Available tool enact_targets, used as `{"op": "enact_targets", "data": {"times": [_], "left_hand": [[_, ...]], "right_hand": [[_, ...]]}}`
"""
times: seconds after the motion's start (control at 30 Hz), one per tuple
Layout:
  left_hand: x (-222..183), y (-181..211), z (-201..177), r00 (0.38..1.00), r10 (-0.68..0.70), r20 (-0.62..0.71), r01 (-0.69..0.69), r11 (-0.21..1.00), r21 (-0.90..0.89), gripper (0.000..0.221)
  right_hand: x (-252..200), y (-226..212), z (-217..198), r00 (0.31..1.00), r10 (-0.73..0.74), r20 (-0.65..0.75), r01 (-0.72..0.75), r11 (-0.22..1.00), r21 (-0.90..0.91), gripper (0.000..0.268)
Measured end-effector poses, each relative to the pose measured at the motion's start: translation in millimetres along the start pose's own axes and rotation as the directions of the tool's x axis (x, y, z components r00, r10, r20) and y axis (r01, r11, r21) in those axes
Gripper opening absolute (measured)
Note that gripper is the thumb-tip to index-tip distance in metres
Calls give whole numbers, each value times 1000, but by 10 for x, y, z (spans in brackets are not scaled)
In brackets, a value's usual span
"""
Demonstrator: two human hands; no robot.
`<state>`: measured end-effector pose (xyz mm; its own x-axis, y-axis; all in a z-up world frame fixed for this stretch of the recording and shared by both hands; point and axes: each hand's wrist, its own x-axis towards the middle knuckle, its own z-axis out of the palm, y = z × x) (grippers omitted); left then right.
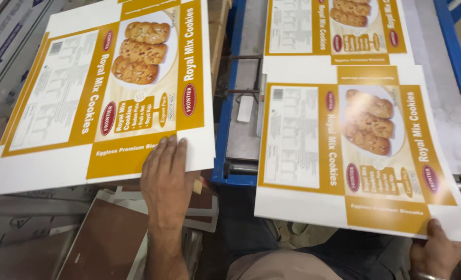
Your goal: The person sorts printed cookie box flats by hand, picking them up from a pile and placing them onto a conveyor belt system.
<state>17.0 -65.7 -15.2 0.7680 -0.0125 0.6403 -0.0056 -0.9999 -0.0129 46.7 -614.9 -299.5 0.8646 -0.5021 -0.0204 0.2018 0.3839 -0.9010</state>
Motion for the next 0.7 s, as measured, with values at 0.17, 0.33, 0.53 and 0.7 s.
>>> {"op": "enact_targets", "data": {"times": [0.17, 0.33, 0.53, 0.7], "left_hand": [[-15, -78, 23, 999, -28, -28, 29, 999, 33, 39], [-4, -110, 26, 999, -35, -37, 37, 999, 36, 34], [-12, -123, 30, 998, -45, -45, 46, 998, 34, 33], [18, -122, -8, 999, -34, -24, 34, 999, 40, 33]], "right_hand": [[-183, -131, 201, 998, 14, -67, -23, 991, -136, 46], [190, -182, 584, 984, 48, -169, -71, 988, -135, 39], [641, 202, 797, 993, 78, -94, -85, 994, -69, 29], [562, 443, 933, 902, 432, -21, -432, 898, -82, 24]]}}
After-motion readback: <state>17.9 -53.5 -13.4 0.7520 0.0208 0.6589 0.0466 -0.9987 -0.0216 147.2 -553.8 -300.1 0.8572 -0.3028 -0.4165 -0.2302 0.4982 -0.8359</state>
